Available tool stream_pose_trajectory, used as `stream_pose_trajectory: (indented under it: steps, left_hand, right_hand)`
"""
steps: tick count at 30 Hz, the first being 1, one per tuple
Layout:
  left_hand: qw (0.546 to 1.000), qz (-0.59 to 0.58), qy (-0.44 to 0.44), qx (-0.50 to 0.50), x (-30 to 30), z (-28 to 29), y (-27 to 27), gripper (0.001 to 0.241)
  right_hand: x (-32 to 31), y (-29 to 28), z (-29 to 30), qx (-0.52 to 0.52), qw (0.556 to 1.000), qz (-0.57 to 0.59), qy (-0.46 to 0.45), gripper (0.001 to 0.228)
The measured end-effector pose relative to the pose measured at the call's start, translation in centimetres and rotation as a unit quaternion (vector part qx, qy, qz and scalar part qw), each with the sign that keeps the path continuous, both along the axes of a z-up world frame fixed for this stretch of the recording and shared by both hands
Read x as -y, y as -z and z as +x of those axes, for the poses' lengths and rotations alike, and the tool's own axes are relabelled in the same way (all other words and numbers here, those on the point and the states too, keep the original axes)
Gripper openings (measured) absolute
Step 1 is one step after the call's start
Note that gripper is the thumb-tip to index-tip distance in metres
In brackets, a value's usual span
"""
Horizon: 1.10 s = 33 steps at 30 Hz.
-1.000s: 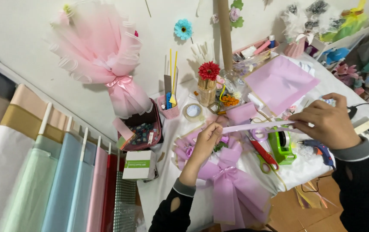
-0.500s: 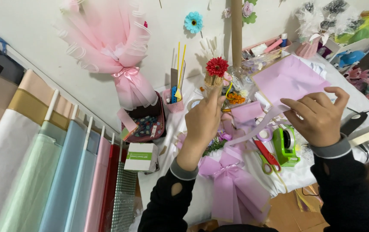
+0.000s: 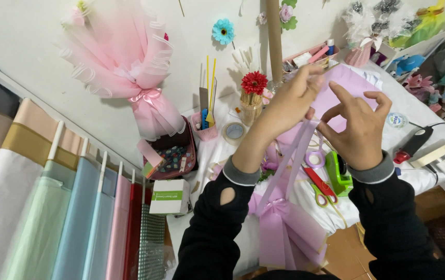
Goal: The person wraps a bouquet of artificial flowers in pink decorative paper, secures the wrapping with tape, applies glue to butterfly accents, and ties a pink ribbon around the stems.
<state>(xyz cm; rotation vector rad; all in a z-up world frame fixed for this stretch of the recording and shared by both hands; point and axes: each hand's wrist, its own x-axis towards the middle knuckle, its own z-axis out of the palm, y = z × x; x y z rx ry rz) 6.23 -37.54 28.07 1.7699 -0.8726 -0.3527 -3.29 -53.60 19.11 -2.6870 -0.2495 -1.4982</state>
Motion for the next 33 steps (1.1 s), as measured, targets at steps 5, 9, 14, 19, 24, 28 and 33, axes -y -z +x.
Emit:
stream_pose_trajectory:
  steps: [5,9,14,19,24,28,33]
  left_hand:
    - [0.961,-0.146,0.224,-0.065,1.8,2.0,5.2,0.106]
    - [0.941,-0.173,0.245,-0.159,1.2,1.9,5.6,0.110]
    - [0.957,-0.125,0.237,-0.113,2.2,4.0,6.8,0.103]
    - [0.979,-0.033,0.181,-0.091,0.8,0.8,1.3,0.112]
    - [0.995,0.007,0.044,-0.085,-0.6,0.5,3.3,0.126]
    - [0.968,-0.085,0.176,-0.160,0.0,1.0,10.8,0.088]
    - [0.934,-0.220,0.167,-0.225,0.3,-0.9,15.3,0.017]
  right_hand:
    - [1.6,1.5,1.1,-0.017,0.972,0.171,-0.157,0.078]
    - [1.3,0.4,0.7,0.034,0.983,0.125,-0.132,0.084]
    - [2.3,-0.5,0.2,0.111,0.991,-0.052,-0.052,0.039]
    - [1.8,-2.4,-0.5,0.127,0.987,-0.093,-0.039,0.009]
    - [1.7,-2.4,-1.2,0.139,0.984,-0.111,-0.011,0.018]
    - [1.7,-2.7,-1.3,0.138,0.983,-0.118,-0.006,0.015]
    - [2.1,-2.8,-1.2,0.133,0.981,-0.138,0.016,0.017]
